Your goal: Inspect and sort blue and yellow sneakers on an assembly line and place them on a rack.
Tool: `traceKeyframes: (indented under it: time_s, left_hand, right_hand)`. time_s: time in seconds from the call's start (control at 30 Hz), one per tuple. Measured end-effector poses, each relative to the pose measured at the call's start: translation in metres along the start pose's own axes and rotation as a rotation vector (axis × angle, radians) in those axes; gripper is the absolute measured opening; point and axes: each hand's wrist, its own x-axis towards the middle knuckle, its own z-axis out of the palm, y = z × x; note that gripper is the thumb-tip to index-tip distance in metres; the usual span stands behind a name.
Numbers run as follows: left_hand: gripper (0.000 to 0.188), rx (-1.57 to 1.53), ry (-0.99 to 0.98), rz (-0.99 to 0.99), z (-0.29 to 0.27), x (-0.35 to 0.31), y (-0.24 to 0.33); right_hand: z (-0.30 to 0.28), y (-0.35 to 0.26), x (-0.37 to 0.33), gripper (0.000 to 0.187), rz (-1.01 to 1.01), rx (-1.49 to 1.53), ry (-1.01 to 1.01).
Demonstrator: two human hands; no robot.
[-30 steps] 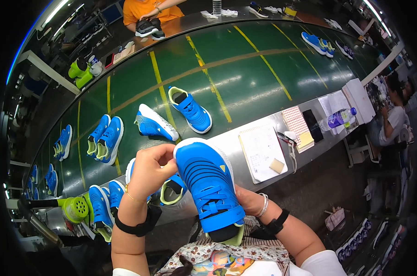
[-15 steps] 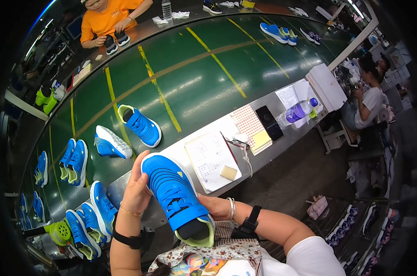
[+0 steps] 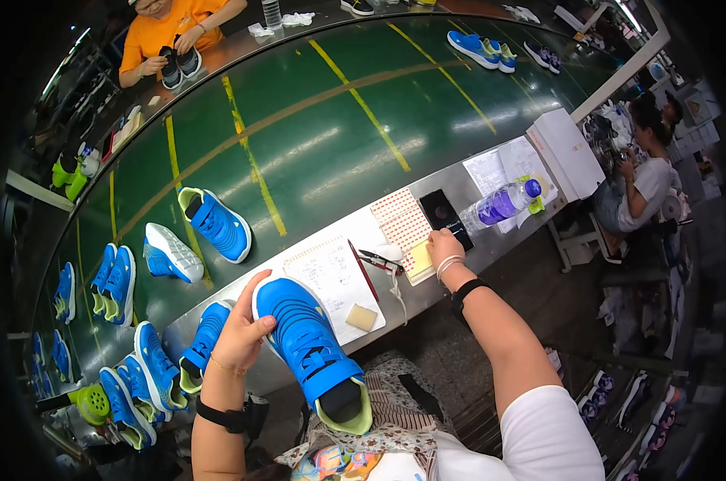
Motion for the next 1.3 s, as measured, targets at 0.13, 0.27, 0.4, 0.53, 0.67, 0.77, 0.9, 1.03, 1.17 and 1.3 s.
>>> traceKeyframes:
  time_s: [0.13,0.27,0.4,0.53,0.67,0.77,0.9,1.03,1.17,1.3]
  left_hand:
    - [0.075,0.045,-0.063,0.034,0.001,0.006,0.017]
    - [0.073,0.196,-0.118,0.023,0.008,0.005,0.016]
    - [0.081,0.276,-0.212,0.015,0.017,0.003,0.015]
    - [0.091,0.450,-0.237,0.058,0.017,0.002,0.014]
    - [0.092,0.428,-0.202,0.023,0.021,-0.002,0.017]
    - [0.092,0.513,-0.174,0.029,0.023,-0.005,0.018]
    - [0.090,0.485,-0.156,0.020,0.024,-0.008,0.015]
    - [0.082,0.397,-0.111,0.038,0.024,-0.015,0.006]
    - [0.077,0.164,0.023,0.052,0.028,-0.023,-0.013]
    - [0.087,-0.052,0.058,-0.007,0.036,-0.027,-0.017]
  right_hand:
    - [0.000,0.010,0.014,0.012,-0.214,-0.163,-0.095]
    - [0.000,0.015,0.028,0.013,-0.450,-0.322,-0.169]
    - [-0.008,0.010,0.030,0.013,-0.489,-0.412,-0.219]
    - [-0.003,0.008,0.025,0.014,-0.469,-0.422,-0.207]
    - [-0.009,0.007,0.029,0.014,-0.451,-0.409,-0.260]
    - [-0.010,0.006,0.031,0.014,-0.466,-0.417,-0.276]
    - [-0.011,-0.002,0.027,0.014,-0.456,-0.508,-0.261]
    - [-0.012,0.003,0.031,0.015,-0.428,-0.461,-0.279]
    - [-0.005,-0.001,0.031,0.015,-0.422,-0.463,-0.304]
    - [-0.001,-0.002,0.030,0.015,-0.360,-0.477,-0.235]
